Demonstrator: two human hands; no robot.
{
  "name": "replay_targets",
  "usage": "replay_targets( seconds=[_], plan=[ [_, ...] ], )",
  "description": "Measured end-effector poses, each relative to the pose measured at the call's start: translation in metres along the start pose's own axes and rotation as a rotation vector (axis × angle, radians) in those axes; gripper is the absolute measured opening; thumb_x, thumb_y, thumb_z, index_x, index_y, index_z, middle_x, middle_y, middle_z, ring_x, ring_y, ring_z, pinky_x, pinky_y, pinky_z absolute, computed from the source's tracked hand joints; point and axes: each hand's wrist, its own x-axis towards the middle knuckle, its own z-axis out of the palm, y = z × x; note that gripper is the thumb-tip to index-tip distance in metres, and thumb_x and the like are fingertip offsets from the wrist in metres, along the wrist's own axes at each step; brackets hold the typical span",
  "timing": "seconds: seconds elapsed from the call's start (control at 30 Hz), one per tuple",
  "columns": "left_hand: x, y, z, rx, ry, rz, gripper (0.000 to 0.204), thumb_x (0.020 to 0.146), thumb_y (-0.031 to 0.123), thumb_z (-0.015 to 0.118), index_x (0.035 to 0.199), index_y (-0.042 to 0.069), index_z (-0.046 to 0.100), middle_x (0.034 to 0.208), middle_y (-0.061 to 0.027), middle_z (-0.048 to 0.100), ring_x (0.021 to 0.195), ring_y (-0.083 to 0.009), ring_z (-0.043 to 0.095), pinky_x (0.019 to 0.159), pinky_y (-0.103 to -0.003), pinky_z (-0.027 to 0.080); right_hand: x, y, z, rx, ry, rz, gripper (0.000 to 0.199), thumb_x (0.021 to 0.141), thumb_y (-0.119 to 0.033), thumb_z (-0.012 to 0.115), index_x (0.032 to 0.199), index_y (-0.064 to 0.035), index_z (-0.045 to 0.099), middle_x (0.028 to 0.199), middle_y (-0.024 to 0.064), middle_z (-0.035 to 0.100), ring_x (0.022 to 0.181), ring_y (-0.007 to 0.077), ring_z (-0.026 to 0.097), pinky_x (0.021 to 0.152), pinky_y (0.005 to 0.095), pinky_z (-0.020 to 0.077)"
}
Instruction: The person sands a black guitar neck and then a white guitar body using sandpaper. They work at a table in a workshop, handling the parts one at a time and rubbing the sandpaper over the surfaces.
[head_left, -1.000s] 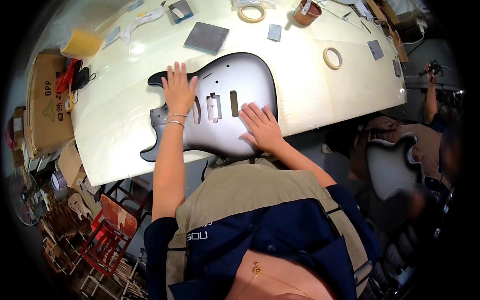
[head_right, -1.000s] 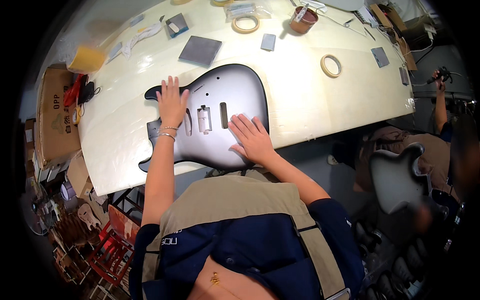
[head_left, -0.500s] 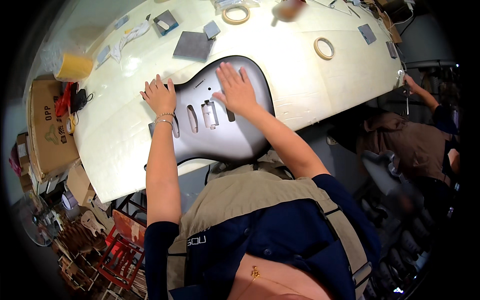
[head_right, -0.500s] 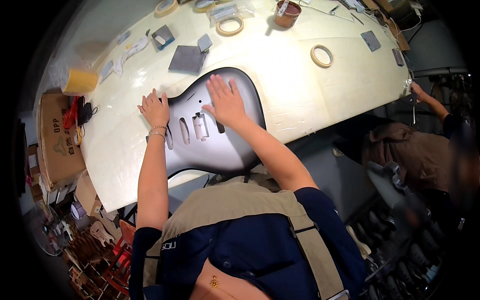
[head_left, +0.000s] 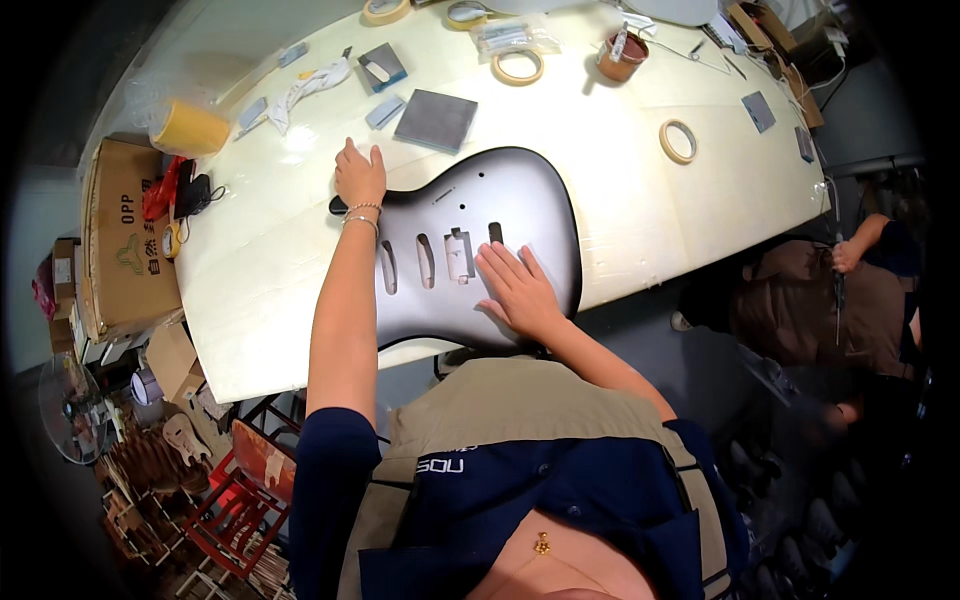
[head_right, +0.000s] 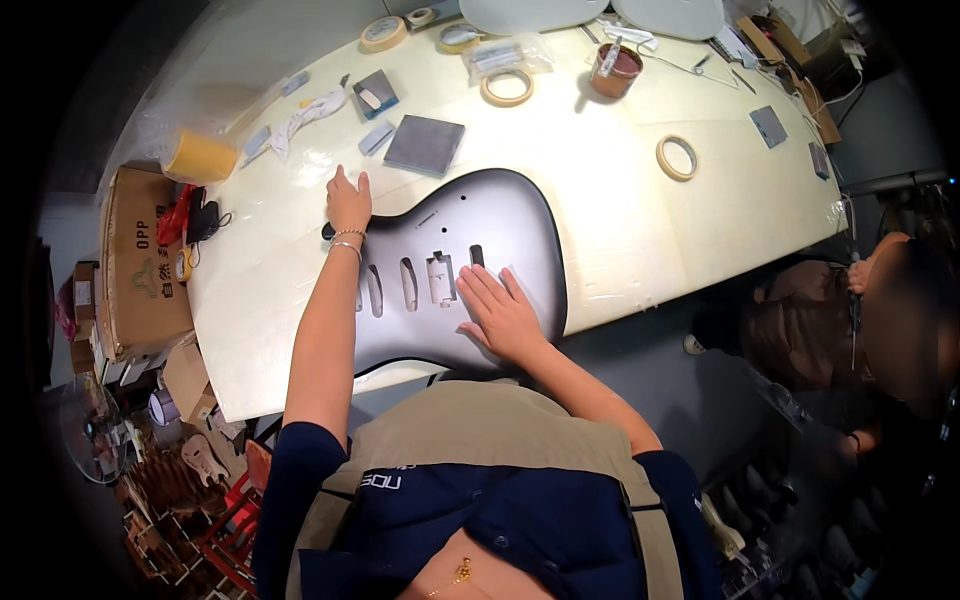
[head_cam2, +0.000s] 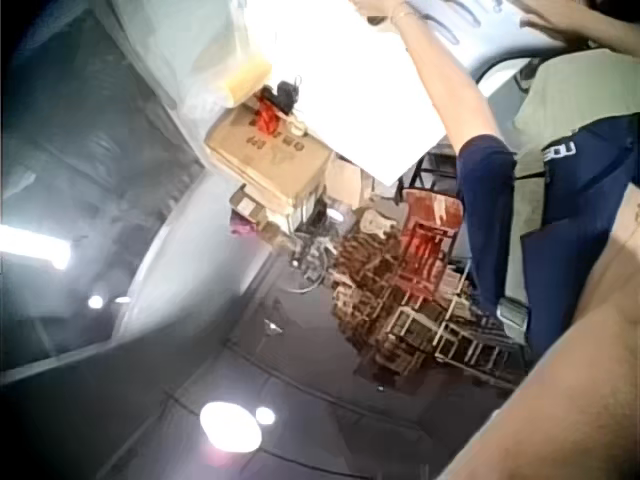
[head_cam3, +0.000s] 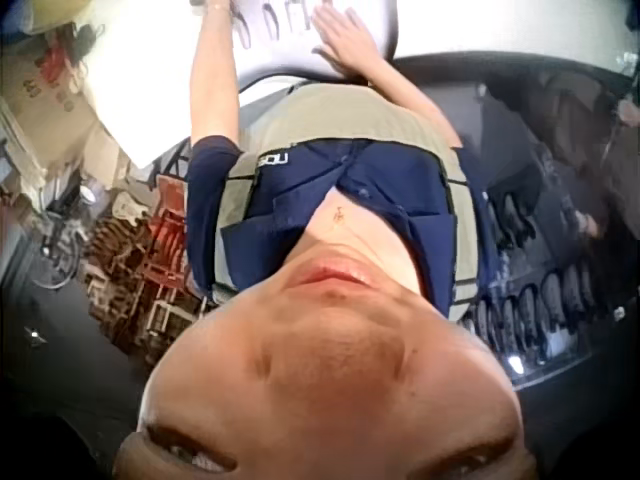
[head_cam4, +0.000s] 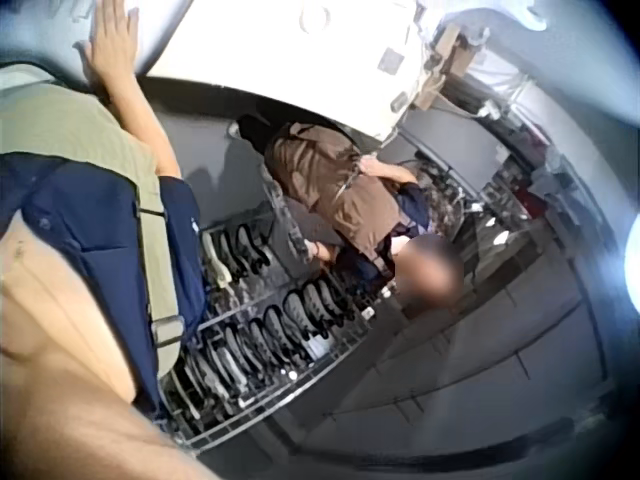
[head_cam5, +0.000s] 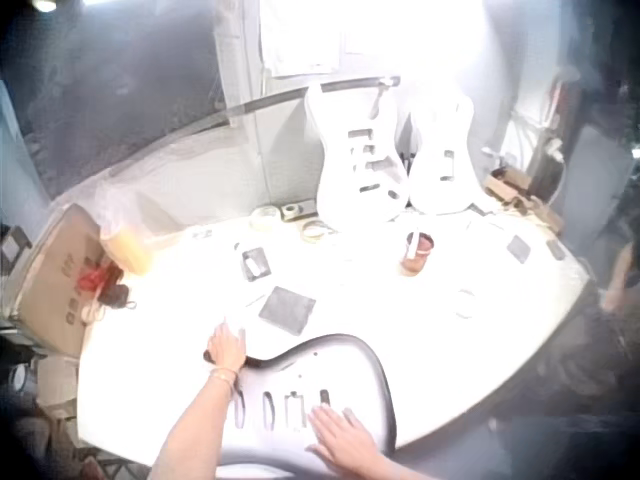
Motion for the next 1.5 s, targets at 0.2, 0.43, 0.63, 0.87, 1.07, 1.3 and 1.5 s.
replay_targets(
  seconds=[0.2, 0.43, 0.63, 0.87, 1.07, 1.3, 1.5],
  plan=[
    [0.076, -0.015, 0.037, 0.112, -0.038, 0.470, 0.057, 0.083, 0.021, 0.071, 0.136, 0.011, 0.051, 0.136, -0.0192, 0.051, 0.124, -0.0388, 0.047, 0.101, -0.044, 0.044, 0.002, 0.001, -0.003, -0.011, -0.027, -0.001, 0.071, 0.089, -0.047, 0.058, 0.146, -0.0093, 0.039, 0.153, 0.0047, 0.036, 0.143, 0.0211, 0.031, 0.117, 0.0474, 0.0202],
    [0.091, 0.009, 0.042, -0.149, 0.003, 0.516, 0.035, 0.077, 0.020, 0.073, 0.110, 0.008, 0.067, 0.111, -0.0132, 0.064, 0.107, -0.0315, 0.058, 0.092, -0.040, 0.048, 0.002, 0.001, -0.006, 0.074, -0.013, 0.025, 0.071, 0.089, -0.045, 0.058, 0.147, -0.0100, 0.038, 0.153, 0.0052, 0.037, 0.142, 0.0205, 0.032, 0.116, 0.0466, 0.0208],
    [0.125, 0.095, 0.035, -0.324, 0.171, 0.727, 0.033, 0.083, 0.023, 0.071, 0.109, 0.004, 0.067, 0.108, -0.0142, 0.067, 0.100, -0.0294, 0.063, 0.087, -0.037, 0.050, 0.000, 0.000, -0.004, 0.103, 0.011, 0.031, 0.069, 0.088, -0.045, 0.060, 0.145, -0.0100, 0.041, 0.152, 0.0049, 0.039, 0.141, 0.0200, 0.033, 0.117, 0.0464, 0.0193],
    [0.138, 0.109, 0.060, -0.168, -0.625, 0.760, 0.063, 0.078, 0.032, 0.077, 0.132, 0.008, 0.056, 0.140, -0.0154, 0.052, 0.133, -0.0323, 0.045, 0.111, -0.043, 0.036, 0.002, -0.001, -0.001, 0.084, 0.040, 0.068, 0.069, 0.087, -0.045, 0.060, 0.146, -0.0141, 0.041, 0.153, 0.0023, 0.037, 0.143, 0.0188, 0.031, 0.119, 0.0484, 0.0126],
    [0.096, 0.097, 0.015, 0.356, -0.644, 0.750, 0.102, 0.057, 0.042, 0.089, 0.144, 0.016, 0.043, 0.138, -0.0086, 0.051, 0.129, -0.0302, 0.047, 0.114, -0.060, 0.024, 0.030, 0.023, 0.009, -0.015, 0.123, 0.185, 0.068, 0.089, -0.050, 0.056, 0.147, -0.0189, 0.041, 0.154, 0.0021, 0.037, 0.144, 0.0201, 0.029, 0.118, 0.0506, 0.0109],
    [0.075, 0.075, -0.028, 0.107, -0.271, 0.723, 0.037, 0.071, 0.032, 0.081, 0.100, 0.015, 0.065, 0.103, -0.0083, 0.059, 0.093, -0.0309, 0.062, 0.075, -0.041, 0.051, 0.035, 0.026, 0.020, -0.098, 0.238, 0.292, 0.071, 0.088, -0.051, 0.057, 0.145, -0.0111, 0.042, 0.153, 0.0074, 0.037, 0.144, 0.0218, 0.029, 0.118, 0.0498, 0.0141],
    [0.024, 0.053, -0.074, -0.866, -0.066, 0.339, 0.036, 0.087, 0.027, 0.074, 0.103, -0.003, 0.062, 0.097, -0.0098, 0.067, 0.087, -0.0135, 0.061, 0.077, -0.027, 0.049, -0.020, -0.001, 0.019, -0.084, 0.189, 0.436, 0.075, 0.088, -0.046, 0.059, 0.149, -0.0085, 0.035, 0.157, 0.0088, 0.030, 0.145, 0.0227, 0.026, 0.117, 0.0495, 0.0156]
  ],
)
